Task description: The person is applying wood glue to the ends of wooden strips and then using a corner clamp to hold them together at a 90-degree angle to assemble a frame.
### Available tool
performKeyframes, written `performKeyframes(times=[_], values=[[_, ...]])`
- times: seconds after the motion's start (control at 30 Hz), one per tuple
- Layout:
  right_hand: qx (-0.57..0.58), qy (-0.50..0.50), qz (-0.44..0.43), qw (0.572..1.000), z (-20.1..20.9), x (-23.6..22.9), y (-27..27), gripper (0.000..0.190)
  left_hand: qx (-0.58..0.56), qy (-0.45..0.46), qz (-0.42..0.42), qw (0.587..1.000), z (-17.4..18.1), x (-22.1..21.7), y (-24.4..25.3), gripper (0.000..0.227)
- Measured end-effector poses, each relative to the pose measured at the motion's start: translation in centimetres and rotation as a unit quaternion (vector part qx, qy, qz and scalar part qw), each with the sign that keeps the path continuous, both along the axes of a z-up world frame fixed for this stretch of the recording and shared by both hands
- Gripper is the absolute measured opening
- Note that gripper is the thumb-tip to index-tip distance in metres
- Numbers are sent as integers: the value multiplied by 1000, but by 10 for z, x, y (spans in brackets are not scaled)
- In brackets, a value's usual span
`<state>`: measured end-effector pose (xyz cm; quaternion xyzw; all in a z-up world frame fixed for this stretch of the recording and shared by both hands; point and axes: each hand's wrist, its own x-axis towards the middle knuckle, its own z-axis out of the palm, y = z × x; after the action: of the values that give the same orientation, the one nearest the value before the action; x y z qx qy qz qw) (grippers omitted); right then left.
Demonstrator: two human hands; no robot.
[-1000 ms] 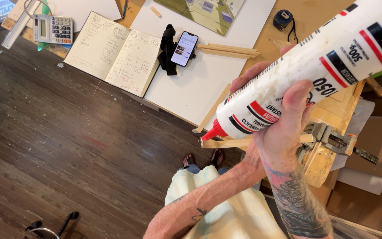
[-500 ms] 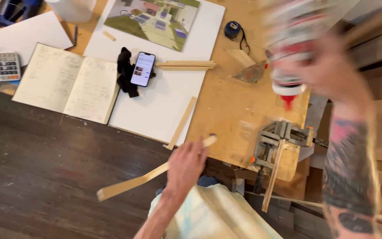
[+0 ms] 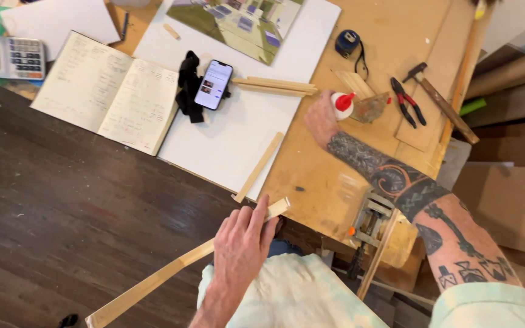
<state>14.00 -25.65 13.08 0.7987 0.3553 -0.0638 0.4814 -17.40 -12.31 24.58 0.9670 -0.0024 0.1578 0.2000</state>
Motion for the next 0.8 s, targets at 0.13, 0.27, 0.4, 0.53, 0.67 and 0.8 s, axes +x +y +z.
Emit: performKeyframes(times=[0.13, 0.27, 0.4, 0.53, 0.67, 0.8], values=[[-14, 7, 22, 1000, 20, -6, -3, 23, -38, -20, -8, 999, 18, 2, 4, 39], [299, 183, 20, 936, 97, -50, -7, 18, -42, -33, -28, 998, 26, 3, 10, 39], [704, 399, 8, 587, 186, -144, -40, 35, -51, -41, -57, 996, 36, 4, 16, 41], [733, 332, 46, 593, 177, -199, -78, 53, -60, -58, -84, 993, 58, 9, 15, 38], [755, 299, 43, 582, 202, -218, -84, 49, -74, -59, -120, 988, 67, 10, 11, 38], [752, 280, 65, 593, 202, -224, -89, 45, -70, -77, -141, 985, 73, 12, 6, 36]])
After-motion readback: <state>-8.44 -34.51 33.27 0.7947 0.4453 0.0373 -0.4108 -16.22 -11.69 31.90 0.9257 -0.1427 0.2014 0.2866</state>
